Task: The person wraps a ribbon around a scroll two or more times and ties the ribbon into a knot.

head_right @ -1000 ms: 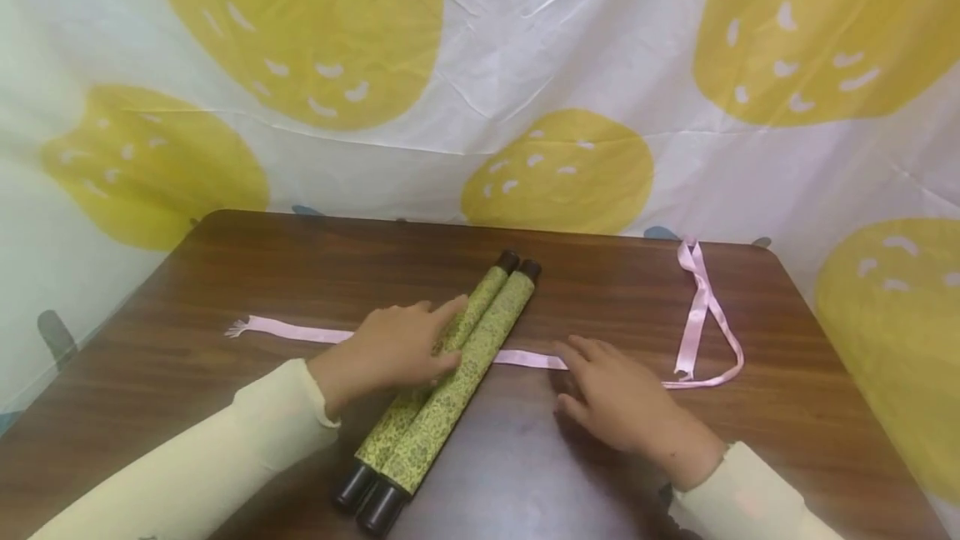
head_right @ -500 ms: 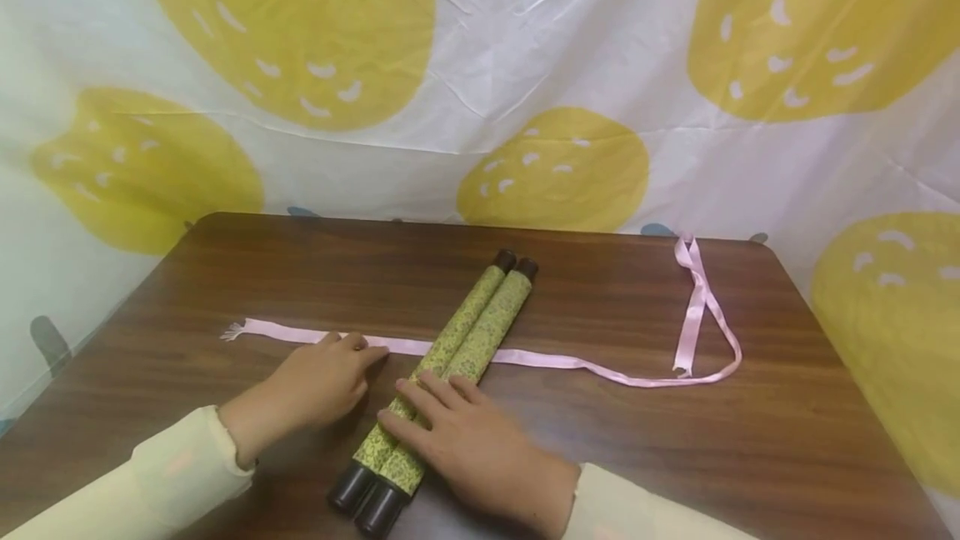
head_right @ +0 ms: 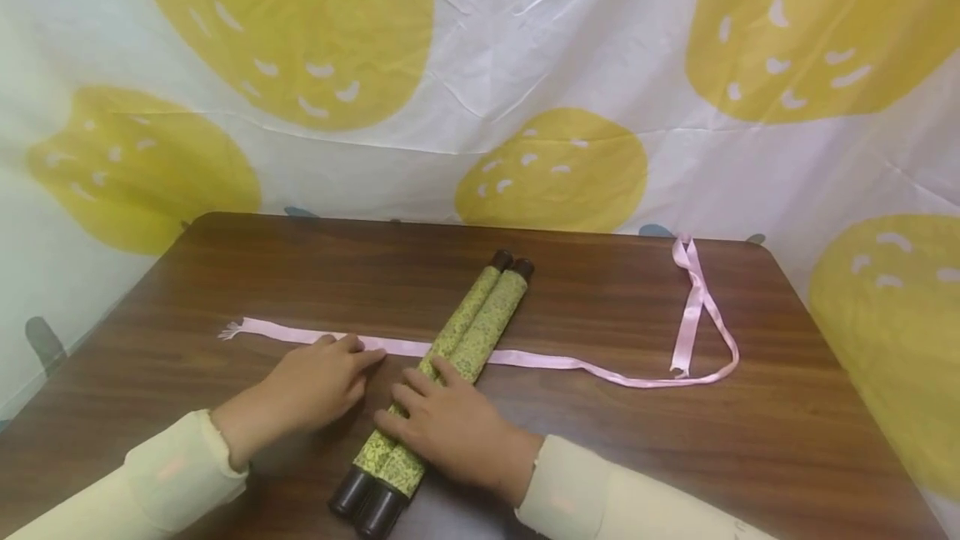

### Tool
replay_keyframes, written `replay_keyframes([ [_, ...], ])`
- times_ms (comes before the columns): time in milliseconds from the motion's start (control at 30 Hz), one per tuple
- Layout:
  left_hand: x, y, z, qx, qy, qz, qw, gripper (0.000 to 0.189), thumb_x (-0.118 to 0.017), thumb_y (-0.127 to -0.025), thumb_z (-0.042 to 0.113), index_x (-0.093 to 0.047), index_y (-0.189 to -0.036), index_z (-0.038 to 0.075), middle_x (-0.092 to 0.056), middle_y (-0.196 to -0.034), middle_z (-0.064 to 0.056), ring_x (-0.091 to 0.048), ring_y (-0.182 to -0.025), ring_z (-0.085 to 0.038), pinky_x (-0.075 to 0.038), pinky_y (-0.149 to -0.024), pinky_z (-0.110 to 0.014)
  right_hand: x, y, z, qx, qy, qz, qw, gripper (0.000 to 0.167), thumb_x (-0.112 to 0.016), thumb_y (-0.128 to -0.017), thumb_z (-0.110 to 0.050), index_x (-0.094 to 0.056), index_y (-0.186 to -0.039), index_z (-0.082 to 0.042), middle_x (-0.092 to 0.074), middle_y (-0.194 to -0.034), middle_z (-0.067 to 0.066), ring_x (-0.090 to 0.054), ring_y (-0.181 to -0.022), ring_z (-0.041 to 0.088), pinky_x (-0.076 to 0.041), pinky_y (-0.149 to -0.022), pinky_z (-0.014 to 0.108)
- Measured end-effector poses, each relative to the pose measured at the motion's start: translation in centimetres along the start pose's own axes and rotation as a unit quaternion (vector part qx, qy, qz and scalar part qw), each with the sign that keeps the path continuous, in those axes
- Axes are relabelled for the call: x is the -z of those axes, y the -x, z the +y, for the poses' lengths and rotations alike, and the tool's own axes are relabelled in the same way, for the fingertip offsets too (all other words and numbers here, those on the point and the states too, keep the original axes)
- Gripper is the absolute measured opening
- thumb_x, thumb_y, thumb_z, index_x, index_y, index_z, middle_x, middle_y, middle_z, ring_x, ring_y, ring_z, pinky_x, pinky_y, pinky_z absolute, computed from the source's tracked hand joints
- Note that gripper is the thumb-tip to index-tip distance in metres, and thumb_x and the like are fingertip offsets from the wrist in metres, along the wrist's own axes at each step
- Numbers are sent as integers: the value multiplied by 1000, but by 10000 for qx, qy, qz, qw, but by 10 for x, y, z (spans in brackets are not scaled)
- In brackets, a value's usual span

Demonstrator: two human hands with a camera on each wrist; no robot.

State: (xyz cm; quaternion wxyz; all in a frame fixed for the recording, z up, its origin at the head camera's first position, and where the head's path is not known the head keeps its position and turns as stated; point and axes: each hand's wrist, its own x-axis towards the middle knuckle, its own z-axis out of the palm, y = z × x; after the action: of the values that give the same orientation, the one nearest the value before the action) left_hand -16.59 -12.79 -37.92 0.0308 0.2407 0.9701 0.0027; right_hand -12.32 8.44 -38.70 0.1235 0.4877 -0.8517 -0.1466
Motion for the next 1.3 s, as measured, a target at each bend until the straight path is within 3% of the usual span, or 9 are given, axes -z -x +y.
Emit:
replay_keyframes([
  [200, -2, 2, -4, -52, 66, 29, 10000, 39, -61, -94, 25, -65, -133, 20, -65, -125, -10, -63, -106, -34, -56, -75, -49, 0, 11, 9, 382, -335, 155, 9986, 66, -82, -73, -20, -55, -132, -32, -60, -131, -3, -52, -129, 19, -43, -109, 49],
  [467, 3, 15, -16, 15, 9, -118, 9999, 38, -64, -94, 28, -67, -131, 25, -65, -131, -7, -65, -111, -35, -55, -79, -54, -2, 33, 15, 528, 177, 436, 9975, 59, -77, -75, -15, -56, -127, -34, -60, -131, -3, -53, -131, 20, -40, -112, 50],
  [667, 8, 24, -29, -67, 113, -206, 9997, 37, -67, -93, 29, -68, -130, 25, -64, -136, -6, -64, -116, -37, -54, -82, -59, -6, 46, 22, 520, -59, 611, 9968, 59, -76, -74, -7, -58, -123, -34, -60, -130, -3, -53, -130, 21, -42, -110, 51],
  [933, 12, 37, -55, -158, 273, -413, 9986, 36, -67, -93, 31, -69, -128, 25, -64, -136, -1, -65, -117, -35, -53, -83, -58, -3, 61, 22, 330, 37, -8, 9994, 67, -80, -73, -11, -54, -130, -35, -56, -141, -2, -49, -137, 24, -39, -106, 67],
  [1067, 15, 41, -71, -140, 495, -504, 9974, 32, -65, -95, 32, -71, -126, 25, -65, -134, 3, -64, -119, -34, -53, -85, -59, -3, 66, 24, 251, -10, 58, 9997, 67, -78, -72, -9, -54, -129, -35, -55, -140, -1, -49, -137, 25, -40, -105, 67],
  [1300, 23, 43, -99, 16, 967, -843, 9917, 27, -61, -98, 32, -74, -120, 22, -67, -131, -5, -62, -121, -42, -48, -94, -64, -7, 68, 25, 236, -8, 220, 9995, 64, -78, -73, -10, -54, -128, -33, -55, -139, 0, -50, -136, 27, -40, -105, 67],
])
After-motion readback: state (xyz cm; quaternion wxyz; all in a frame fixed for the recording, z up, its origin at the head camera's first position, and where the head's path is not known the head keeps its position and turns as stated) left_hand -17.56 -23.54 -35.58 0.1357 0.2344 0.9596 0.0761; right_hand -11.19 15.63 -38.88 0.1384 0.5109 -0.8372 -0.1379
